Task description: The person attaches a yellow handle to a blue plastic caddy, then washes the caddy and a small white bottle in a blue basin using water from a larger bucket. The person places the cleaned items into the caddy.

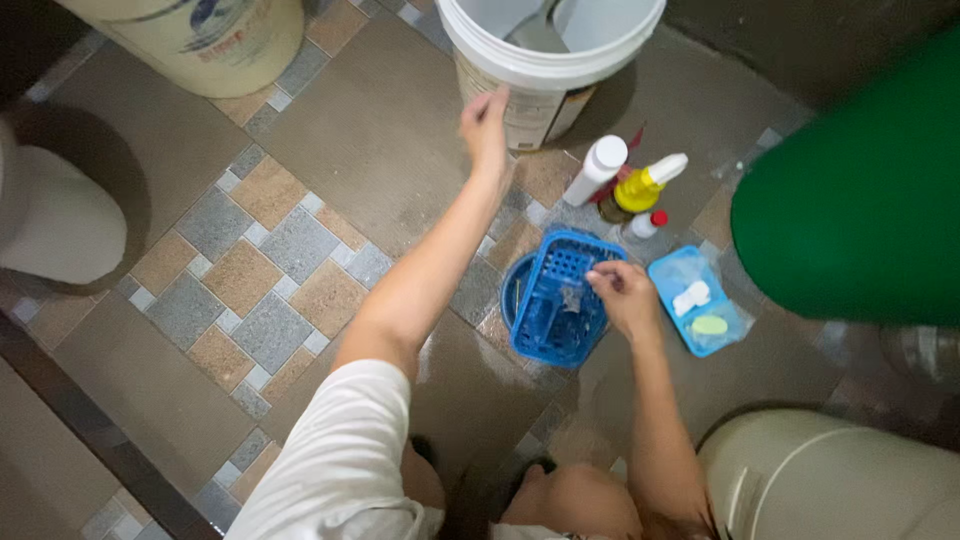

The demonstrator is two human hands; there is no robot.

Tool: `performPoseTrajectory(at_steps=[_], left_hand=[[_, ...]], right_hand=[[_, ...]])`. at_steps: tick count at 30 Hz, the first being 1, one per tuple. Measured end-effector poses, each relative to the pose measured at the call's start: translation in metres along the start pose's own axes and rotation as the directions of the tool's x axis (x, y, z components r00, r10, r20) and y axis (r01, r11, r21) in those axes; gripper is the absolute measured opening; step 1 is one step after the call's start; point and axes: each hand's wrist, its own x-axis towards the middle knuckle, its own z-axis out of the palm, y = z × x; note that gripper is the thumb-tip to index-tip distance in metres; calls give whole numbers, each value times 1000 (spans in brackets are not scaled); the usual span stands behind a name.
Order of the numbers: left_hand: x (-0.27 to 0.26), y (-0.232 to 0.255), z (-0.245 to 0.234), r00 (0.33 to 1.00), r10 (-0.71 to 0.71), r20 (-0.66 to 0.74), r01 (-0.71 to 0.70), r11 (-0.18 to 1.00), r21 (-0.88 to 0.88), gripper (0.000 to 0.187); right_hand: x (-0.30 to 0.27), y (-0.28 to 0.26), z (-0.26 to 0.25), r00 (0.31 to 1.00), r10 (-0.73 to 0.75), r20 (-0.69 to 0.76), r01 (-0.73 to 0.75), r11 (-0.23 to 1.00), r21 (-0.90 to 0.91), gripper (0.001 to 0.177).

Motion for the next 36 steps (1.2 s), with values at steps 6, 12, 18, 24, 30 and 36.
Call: performPoseTrajectory(at_steps=[6,12,18,24,30,36], left_hand=[[32,58,66,863,-500,77,505,844,-180,103],[22,90,61,835,-525,-164,512,851,-115,98],[-25,69,-4,960,-253,-118,246,967,-68,61],[-73,50,-62,962,-270,-41,260,952,-159,70],[-124,80,-89,901,-431,-49,419,895,-151,73],[-144,107,-99,880,-458,-123,471,875,112,72]], right_hand=[[17,-11,-13,996,-17,-83,22,997,70,20],[52,-41,-41,973,-144,-181,166,979,115,15],[148,-129,-61,869,-470,-158,424,869,-255,13],[272,-200,23,677,-683,275,646,372,-666,23],[303,-200,116,593,-441,674,663,-209,-719,20],[294,-202,149,714,-117,690,635,-309,-708,26]])
